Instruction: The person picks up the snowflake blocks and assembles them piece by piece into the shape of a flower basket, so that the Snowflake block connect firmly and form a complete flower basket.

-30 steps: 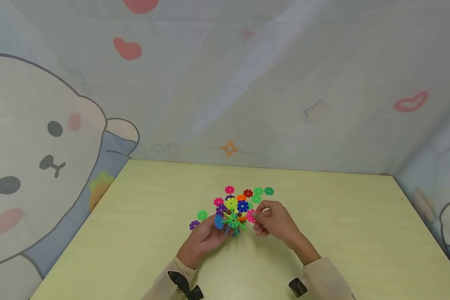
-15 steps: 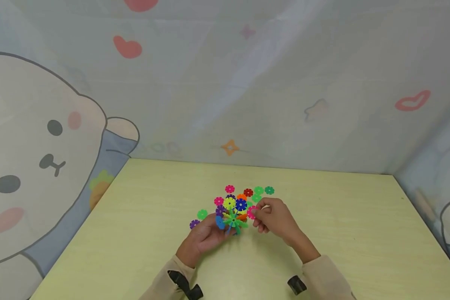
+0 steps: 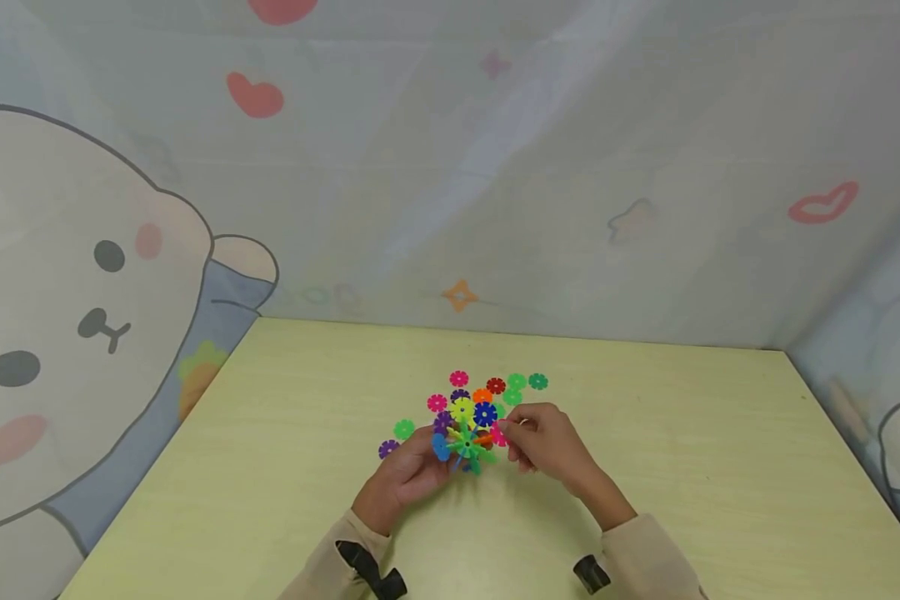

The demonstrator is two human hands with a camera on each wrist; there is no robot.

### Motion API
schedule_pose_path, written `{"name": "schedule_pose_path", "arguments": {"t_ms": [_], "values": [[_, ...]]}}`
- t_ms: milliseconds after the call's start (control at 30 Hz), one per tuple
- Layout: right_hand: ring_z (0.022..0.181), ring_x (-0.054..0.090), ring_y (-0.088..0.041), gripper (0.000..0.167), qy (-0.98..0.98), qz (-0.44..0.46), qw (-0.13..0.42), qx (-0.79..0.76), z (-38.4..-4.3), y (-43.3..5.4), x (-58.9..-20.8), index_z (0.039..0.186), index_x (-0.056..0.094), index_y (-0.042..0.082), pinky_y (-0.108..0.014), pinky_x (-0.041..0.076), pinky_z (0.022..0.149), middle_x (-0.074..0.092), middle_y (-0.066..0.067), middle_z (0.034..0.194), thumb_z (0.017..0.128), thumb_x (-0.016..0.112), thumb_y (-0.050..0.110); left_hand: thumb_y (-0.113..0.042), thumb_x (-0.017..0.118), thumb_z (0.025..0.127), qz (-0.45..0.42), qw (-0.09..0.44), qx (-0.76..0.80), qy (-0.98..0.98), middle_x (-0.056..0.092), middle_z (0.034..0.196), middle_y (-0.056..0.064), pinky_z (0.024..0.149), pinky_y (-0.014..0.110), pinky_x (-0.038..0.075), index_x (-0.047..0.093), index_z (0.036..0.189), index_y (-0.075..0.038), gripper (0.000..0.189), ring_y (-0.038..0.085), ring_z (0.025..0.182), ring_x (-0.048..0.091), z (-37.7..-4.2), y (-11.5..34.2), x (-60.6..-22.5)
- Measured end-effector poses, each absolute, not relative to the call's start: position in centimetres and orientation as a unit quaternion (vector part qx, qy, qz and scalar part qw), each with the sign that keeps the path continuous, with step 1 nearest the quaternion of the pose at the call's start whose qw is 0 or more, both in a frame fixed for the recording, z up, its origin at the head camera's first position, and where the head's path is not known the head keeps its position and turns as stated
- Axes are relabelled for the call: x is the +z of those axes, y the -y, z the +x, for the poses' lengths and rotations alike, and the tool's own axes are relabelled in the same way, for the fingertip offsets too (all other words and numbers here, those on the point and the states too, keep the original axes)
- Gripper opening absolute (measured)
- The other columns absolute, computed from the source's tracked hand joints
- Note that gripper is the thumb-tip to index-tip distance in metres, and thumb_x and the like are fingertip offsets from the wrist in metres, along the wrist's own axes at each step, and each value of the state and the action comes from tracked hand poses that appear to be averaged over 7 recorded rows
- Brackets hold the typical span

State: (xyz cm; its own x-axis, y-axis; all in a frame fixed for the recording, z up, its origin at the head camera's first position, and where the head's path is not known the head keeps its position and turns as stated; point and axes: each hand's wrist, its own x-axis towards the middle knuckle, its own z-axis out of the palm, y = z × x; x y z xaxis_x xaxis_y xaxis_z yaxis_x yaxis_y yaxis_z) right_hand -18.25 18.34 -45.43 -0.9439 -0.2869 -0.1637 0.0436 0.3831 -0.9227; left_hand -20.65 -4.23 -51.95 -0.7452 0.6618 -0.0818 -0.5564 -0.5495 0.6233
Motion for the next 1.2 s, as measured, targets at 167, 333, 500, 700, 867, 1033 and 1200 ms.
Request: {"name": "schedule_pose_path", "arguments": {"t_ms": [167,333,500,700,867,1033,1200], "values": [[0.052,0.042,-0.010,0.029,-0.829,-0.070,0.141,-0.537,-18.3,-18.1,-45.3,0.083,0.060,-0.007,-0.022,0.038,0.048,0.052,-0.002,0.064,0.101,0.057,0.016,0.005,0.041,0.101,0.054,0.342,0.877,-0.334,0.061,0.088,-0.003,0.079,0.019,0.053,0.068,0.088,-0.011,0.034,0.007,0.080,0.058,-20.7,4.2,-52.3],[0.054,0.044,-0.010,0.028,-0.821,-0.066,0.147,-0.548,-18.2,-18.1,-45.2,0.084,0.060,-0.007,-0.021,0.040,0.049,0.053,-0.002,0.064,0.102,0.056,0.014,0.004,0.039,0.103,0.022,0.340,0.877,-0.340,0.059,0.087,-0.001,0.074,0.017,0.052,0.068,0.091,-0.009,0.034,0.008,0.077,0.056,-21.0,4.1,-53.0],[0.055,0.049,-0.011,0.027,-0.807,-0.061,0.139,-0.571,-18.1,-18.0,-45.4,0.089,0.062,-0.011,-0.021,0.045,0.051,0.057,-0.007,0.065,0.101,0.057,0.012,0.005,0.040,0.102,0.004,0.340,0.876,-0.342,0.057,0.093,0.000,0.070,0.015,0.050,0.062,0.101,-0.005,0.024,0.007,0.079,0.055,-21.1,4.1,-53.1],[0.055,0.052,-0.009,0.026,-0.794,-0.056,0.132,-0.590,-17.9,-17.8,-45.6,0.091,0.062,-0.013,-0.020,0.048,0.052,0.060,-0.011,0.067,0.101,0.057,0.010,0.006,0.041,0.100,0.002,0.343,0.877,-0.337,0.059,0.105,0.002,0.074,0.016,0.051,0.058,0.113,-0.003,0.023,0.009,0.086,0.056,-21.1,4.2,-52.8],[0.055,0.048,-0.008,0.028,-0.791,-0.067,0.141,-0.591,-18.0,-18.1,-45.3,0.089,0.060,-0.014,-0.019,0.044,0.051,0.057,-0.007,0.066,0.101,0.056,0.010,0.002,0.041,0.103,-0.004,0.347,0.880,-0.325,0.061,0.098,0.000,0.075,0.017,0.053,0.064,0.105,-0.006,0.024,0.008,0.083,0.058,-21.0,3.9,-52.6],[0.055,0.049,-0.008,0.028,-0.791,-0.061,0.140,-0.592,-18.0,-18.3,-45.0,0.089,0.061,-0.014,-0.019,0.045,0.051,0.058,-0.006,0.066,0.101,0.056,0.011,0.002,0.037,0.101,-0.003,0.348,0.874,-0.338,0.056,0.092,-0.001,0.078,0.020,0.049,0.063,0.089,-0.009,0.031,0.009,0.083,0.052,-21.1,3.5,-52.2],[0.055,0.050,-0.008,0.029,-0.786,-0.059,0.142,-0.599,-18.0,-18.4,-45.0,0.092,0.061,-0.015,-0.020,0.046,0.051,0.059,-0.009,0.067,0.101,0.057,0.012,0.002,0.037,0.098,0.004,0.362,0.862,-0.355,0.054,0.086,-0.002,0.082,0.027,0.044,0.063,0.082,-0.013,0.034,0.012,0.082,0.049,-21.3,3.4,-52.1]]}}
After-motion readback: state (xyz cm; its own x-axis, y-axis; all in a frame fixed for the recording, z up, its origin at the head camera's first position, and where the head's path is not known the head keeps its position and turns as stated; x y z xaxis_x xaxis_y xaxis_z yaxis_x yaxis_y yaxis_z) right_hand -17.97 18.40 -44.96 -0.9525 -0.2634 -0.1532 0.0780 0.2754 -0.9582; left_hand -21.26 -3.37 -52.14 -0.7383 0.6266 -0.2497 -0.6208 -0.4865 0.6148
